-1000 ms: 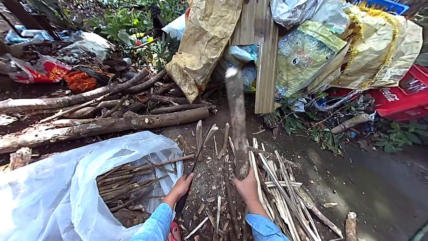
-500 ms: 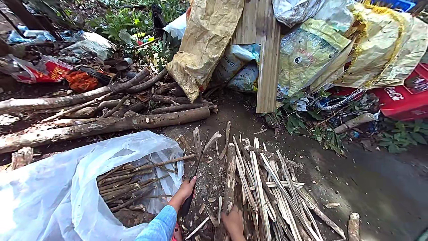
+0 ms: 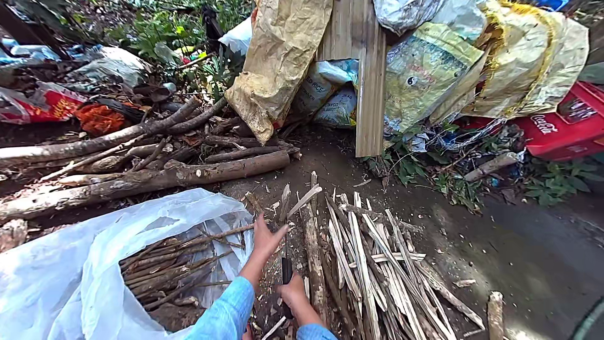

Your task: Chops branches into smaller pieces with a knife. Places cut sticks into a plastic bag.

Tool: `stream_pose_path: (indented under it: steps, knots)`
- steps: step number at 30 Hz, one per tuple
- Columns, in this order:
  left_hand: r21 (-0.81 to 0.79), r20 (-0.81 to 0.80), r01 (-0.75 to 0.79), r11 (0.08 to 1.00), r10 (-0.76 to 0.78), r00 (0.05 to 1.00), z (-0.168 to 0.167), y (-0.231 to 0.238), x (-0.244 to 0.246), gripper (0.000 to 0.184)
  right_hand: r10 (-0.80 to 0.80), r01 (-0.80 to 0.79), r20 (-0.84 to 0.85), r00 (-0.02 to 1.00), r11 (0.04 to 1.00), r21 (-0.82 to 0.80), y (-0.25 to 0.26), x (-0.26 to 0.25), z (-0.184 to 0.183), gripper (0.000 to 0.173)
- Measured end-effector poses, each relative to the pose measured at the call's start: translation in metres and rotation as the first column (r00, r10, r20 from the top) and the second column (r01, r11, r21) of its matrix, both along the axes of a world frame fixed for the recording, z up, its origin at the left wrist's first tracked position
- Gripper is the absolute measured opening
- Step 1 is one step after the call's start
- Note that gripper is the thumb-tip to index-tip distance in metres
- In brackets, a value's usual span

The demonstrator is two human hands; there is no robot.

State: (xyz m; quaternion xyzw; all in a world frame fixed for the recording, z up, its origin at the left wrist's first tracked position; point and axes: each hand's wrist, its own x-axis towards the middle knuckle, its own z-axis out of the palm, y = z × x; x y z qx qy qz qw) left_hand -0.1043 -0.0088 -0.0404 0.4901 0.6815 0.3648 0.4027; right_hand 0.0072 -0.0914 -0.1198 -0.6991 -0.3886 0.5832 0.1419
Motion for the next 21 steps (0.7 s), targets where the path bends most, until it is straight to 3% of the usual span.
stream_pose_path:
  steps: [2,3,5,7,10,12,14,16,18,21]
  knots:
    - [0.153,0.001,-0.015,0.988,0.015,1.0,0.026,0.024,0.013,0.104,0.056,-0.057,0.093,0.994,0.998,0.012,-0.002,-0.001,0.008,0.063]
    - [0.189,0.005,-0.022,0.982,0.021,1.0,0.033,0.034,0.019,0.093,0.074,-0.077,0.129,0.989,0.997,0.022,-0.003,-0.002,0.012,0.065]
    - [0.193,-0.051,-0.007,0.981,0.017,0.999,0.035,0.047,0.025,0.049,0.069,-0.076,0.151,0.986,0.996,0.041,-0.003,-0.002,0.013,0.066]
    - [0.146,-0.162,0.145,0.979,-0.121,0.979,0.036,0.05,0.022,0.031,0.043,-0.048,0.114,0.993,0.998,0.041,-0.001,0.005,0.009,0.064]
    - [0.116,-0.264,0.384,0.916,-0.344,0.901,0.039,0.052,0.011,0.029,-0.08,0.083,-0.133,0.988,0.996,0.014,-0.003,0.029,-0.007,0.052]
    - [0.16,-0.263,0.442,0.882,-0.394,0.881,0.036,0.054,-0.002,0.027,-0.278,0.235,-0.45,0.849,0.96,-0.15,-0.008,0.05,-0.009,0.026]
    - [0.21,-0.215,0.413,0.886,-0.37,0.904,0.03,0.059,-0.017,0.025,-0.404,0.287,-0.556,0.727,0.914,-0.288,-0.01,0.069,-0.012,0.014]
    - [0.185,-0.119,0.344,0.921,-0.326,0.938,0.027,0.063,-0.025,0.024,-0.374,0.291,-0.473,0.797,0.926,-0.241,-0.012,0.075,-0.017,0.022]
    - [0.087,-0.07,0.305,0.948,-0.299,0.952,0.035,0.069,-0.029,0.028,-0.189,0.172,-0.232,0.954,0.981,-0.09,-0.008,0.073,-0.021,0.046]
    - [-0.046,-0.111,0.283,0.958,-0.286,0.952,0.046,0.075,-0.031,0.033,0.021,-0.022,0.076,0.997,1.0,0.019,-0.005,0.072,-0.016,0.055]
